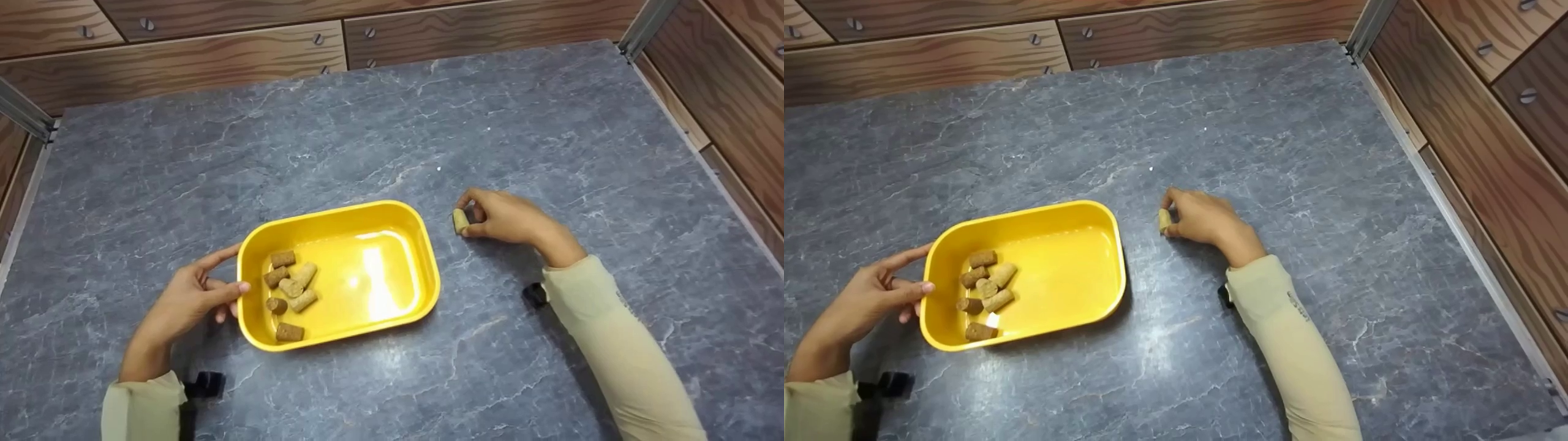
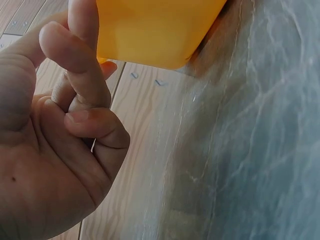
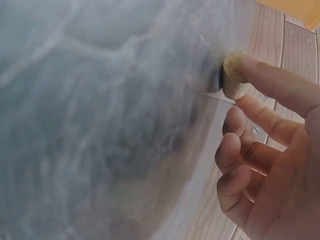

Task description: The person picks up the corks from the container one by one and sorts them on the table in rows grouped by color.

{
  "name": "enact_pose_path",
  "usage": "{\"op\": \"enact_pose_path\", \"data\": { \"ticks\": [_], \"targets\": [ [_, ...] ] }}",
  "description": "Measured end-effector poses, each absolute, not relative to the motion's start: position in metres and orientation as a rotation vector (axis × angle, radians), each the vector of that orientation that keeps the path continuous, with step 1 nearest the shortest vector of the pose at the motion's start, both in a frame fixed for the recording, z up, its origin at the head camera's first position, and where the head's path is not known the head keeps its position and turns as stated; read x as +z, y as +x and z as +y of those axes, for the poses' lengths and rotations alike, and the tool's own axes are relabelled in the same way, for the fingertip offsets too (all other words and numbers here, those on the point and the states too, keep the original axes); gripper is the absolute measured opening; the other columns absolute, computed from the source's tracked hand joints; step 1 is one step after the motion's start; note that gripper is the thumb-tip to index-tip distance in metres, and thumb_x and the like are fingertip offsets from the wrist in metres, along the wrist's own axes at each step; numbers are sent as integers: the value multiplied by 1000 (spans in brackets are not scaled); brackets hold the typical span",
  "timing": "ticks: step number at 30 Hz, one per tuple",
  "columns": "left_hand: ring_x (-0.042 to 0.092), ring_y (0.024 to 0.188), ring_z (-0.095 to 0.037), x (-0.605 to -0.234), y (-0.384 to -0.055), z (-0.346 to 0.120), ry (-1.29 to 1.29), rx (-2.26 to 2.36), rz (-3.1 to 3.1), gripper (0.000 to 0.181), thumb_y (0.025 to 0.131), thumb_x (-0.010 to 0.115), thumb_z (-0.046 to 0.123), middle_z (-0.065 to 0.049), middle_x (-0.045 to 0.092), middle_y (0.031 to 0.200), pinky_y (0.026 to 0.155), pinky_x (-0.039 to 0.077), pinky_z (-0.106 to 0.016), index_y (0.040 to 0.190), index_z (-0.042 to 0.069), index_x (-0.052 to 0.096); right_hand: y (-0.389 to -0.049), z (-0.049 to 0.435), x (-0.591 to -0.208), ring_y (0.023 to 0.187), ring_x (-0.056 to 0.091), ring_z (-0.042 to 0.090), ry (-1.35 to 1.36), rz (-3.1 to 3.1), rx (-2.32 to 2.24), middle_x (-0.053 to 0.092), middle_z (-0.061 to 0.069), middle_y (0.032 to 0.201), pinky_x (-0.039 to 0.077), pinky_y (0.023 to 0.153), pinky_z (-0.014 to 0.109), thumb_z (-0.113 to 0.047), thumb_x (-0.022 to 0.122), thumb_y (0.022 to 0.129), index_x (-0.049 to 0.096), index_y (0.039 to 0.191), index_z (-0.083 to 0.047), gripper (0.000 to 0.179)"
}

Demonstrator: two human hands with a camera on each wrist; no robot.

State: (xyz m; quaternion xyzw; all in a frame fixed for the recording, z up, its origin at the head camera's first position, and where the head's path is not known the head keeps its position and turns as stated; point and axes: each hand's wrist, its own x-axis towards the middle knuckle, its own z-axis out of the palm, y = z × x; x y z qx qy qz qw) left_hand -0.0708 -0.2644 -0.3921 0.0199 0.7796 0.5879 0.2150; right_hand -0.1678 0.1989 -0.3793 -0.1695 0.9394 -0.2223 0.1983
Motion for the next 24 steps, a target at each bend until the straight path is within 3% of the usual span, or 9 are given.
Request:
{"op": "enact_pose_path", "data": {
  "ticks": [4,9,18,24],
  "targets": [
    [54,45,-6,-392,-71,-264,49,1630,2159,74,90,68,12,5,67,61,49,50,-23,150,0,27,-166,201,-371,81,54,21,-459,2623,-639,61,11,95,44,74,36,-24,72,85,54,130,-7,51],
    [55,46,-7,-390,-71,-264,54,1627,2162,73,90,68,12,5,67,61,49,50,-23,150,0,28,-160,201,-354,76,53,20,-463,2624,-729,61,12,101,45,68,32,-21,68,90,52,133,-6,49],
    [55,45,-8,-391,-70,-265,64,1642,2164,72,91,66,9,5,67,60,49,50,-23,150,-1,27,-147,184,-329,76,52,20,-623,2641,-964,59,6,92,43,62,23,-26,68,91,58,127,-9,41],
    [54,45,-7,-391,-71,-265,78,1661,2157,71,91,66,8,4,67,61,48,50,-23,150,-2,27,-139,167,-325,70,53,17,-695,2522,-1199,56,4,87,46,59,20,-19,72,87,59,123,-8,40]
  ]
}}
